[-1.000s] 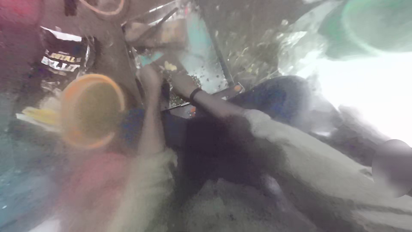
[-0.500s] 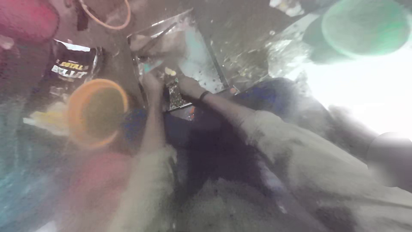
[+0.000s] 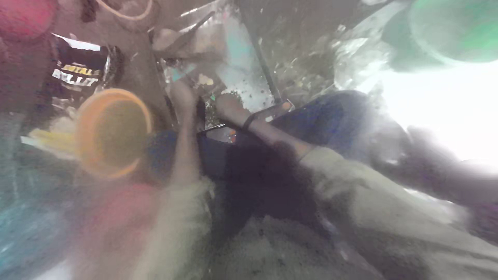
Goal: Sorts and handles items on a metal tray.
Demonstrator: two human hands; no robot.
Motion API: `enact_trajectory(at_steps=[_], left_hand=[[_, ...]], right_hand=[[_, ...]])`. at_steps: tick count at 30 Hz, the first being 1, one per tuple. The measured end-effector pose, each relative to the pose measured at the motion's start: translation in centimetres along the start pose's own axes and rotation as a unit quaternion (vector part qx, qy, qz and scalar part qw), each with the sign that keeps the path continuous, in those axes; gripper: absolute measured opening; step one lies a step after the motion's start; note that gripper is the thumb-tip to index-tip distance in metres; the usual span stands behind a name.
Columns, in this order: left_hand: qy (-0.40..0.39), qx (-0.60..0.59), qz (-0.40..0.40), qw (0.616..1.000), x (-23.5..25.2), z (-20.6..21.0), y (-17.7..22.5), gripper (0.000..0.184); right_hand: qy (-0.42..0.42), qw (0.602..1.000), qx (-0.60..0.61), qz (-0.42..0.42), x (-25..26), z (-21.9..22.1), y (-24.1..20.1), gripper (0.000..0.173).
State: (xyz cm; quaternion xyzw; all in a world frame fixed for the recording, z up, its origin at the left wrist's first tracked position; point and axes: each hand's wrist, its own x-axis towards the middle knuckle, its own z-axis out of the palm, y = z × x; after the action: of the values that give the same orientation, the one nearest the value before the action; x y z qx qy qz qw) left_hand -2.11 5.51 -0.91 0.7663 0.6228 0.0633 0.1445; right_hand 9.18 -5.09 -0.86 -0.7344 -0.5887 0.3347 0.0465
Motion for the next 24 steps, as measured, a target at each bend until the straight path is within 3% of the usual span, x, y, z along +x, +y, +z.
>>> enact_trajectory(at_steps=[3,11,16,19,24], left_hand=[[-0.005,-0.014,-0.025,1.0,-0.2,-0.2,0.2,0.035],[-0.012,0.027,-0.005,1.0,0.5,0.1,0.0,0.022],[0.002,-0.024,-0.008,1.0,0.4,0.9,-0.8,0.023],[0.054,-0.025,-0.002,0.998,-0.7,0.3,0.0,0.036],[0.031,-0.029,-0.002,0.999,-0.3,0.6,-0.5,0.026]], right_hand=[[0.002,1.0,0.003,-0.015,0.6,0.3,0.0,0.038],[0.019,1.0,-0.022,0.004,1.8,0.6,-1.4,0.023],[0.051,0.998,0.026,0.012,2.8,1.2,-0.9,0.033],[0.029,0.999,0.031,0.027,2.9,1.7,-0.4,0.041],[0.018,0.998,0.058,-0.013,0.3,0.7,0.5,0.038]])
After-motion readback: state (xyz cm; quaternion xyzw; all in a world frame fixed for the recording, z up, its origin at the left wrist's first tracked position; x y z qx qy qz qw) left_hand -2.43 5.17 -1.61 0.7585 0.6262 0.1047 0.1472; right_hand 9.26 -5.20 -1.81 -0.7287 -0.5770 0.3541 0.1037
